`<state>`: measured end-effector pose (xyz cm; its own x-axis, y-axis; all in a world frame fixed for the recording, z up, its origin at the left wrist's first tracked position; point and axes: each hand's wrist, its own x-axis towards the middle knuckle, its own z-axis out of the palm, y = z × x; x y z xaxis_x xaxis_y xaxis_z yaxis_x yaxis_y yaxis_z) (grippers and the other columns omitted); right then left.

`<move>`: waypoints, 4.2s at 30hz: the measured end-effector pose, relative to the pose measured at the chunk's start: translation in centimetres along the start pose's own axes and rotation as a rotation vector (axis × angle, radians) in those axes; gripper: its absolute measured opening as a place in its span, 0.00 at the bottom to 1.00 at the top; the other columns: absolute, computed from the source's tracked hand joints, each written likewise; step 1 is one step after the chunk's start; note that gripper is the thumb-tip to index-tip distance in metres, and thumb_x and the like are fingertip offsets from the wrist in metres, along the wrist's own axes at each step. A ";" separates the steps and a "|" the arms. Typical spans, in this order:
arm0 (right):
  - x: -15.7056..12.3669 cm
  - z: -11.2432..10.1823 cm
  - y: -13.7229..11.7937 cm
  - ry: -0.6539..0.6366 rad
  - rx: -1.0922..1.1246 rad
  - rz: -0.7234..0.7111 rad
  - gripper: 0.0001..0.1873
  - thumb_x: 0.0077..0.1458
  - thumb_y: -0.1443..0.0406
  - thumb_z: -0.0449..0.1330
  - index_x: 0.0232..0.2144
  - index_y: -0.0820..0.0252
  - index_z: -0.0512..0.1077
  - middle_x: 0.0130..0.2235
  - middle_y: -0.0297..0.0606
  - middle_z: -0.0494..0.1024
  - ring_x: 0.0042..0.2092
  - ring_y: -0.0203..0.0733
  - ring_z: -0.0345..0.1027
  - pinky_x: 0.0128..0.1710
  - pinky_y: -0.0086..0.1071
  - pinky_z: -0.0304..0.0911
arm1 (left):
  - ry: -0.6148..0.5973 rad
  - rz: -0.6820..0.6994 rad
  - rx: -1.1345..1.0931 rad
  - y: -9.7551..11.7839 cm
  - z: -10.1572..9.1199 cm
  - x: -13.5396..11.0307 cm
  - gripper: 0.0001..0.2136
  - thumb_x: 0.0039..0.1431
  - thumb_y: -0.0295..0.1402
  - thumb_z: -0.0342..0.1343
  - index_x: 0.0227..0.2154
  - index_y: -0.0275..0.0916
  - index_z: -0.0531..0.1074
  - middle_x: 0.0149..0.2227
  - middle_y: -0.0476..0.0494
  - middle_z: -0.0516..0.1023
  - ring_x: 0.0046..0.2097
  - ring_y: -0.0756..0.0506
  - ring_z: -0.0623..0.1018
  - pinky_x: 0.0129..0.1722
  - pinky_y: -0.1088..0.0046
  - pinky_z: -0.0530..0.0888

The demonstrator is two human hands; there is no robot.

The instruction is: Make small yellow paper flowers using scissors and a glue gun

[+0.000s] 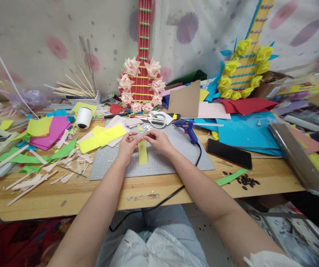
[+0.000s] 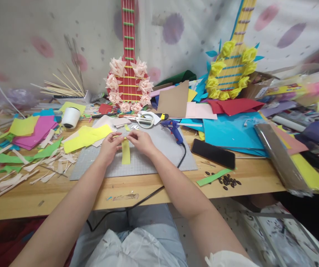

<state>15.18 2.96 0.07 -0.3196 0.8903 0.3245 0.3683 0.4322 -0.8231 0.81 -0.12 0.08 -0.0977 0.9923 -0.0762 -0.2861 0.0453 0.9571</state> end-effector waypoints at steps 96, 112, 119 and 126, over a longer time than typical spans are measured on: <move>0.4 1.0 0.4 0.125 0.228 0.139 0.10 0.39 0.63 0.60 0.24 0.58 0.61 0.25 0.29 0.69 0.28 0.33 0.64 0.32 0.30 0.62 | 0.146 0.115 0.162 -0.5 -0.2 0.4 0.22 0.37 0.32 0.61 0.38 0.39 0.63 0.25 0.50 0.75 0.27 0.50 0.75 0.29 0.73 0.72; 0.2 1.4 0.1 0.191 0.146 0.128 0.09 0.42 0.63 0.58 0.25 0.57 0.60 0.26 0.29 0.68 0.29 0.32 0.62 0.32 0.30 0.61 | 0.229 0.367 0.434 -0.5 0.2 -0.7 0.24 0.44 0.31 0.59 0.47 0.43 0.66 0.29 0.48 0.77 0.34 0.47 0.76 0.39 0.72 0.69; 0.5 1.2 0.8 0.144 0.272 0.153 0.12 0.40 0.62 0.60 0.26 0.58 0.61 0.25 0.28 0.68 0.28 0.32 0.63 0.31 0.30 0.60 | 0.215 0.147 0.145 -0.4 0.3 0.1 0.26 0.39 0.33 0.62 0.46 0.39 0.64 0.26 0.48 0.76 0.29 0.48 0.76 0.29 0.73 0.72; 0.6 1.0 1.0 0.066 0.403 0.145 0.14 0.38 0.60 0.62 0.25 0.58 0.60 0.24 0.28 0.67 0.27 0.32 0.62 0.31 0.30 0.61 | 0.149 0.035 0.015 0.2 0.4 0.0 0.22 0.32 0.31 0.64 0.35 0.38 0.64 0.23 0.52 0.74 0.26 0.50 0.75 0.29 0.73 0.72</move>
<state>14.47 3.74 -1.03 -0.2279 0.9507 0.2104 0.0303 0.2229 -0.9744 1.14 -0.09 0.39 -0.2484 0.9652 -0.0819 -0.2659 0.0134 0.9639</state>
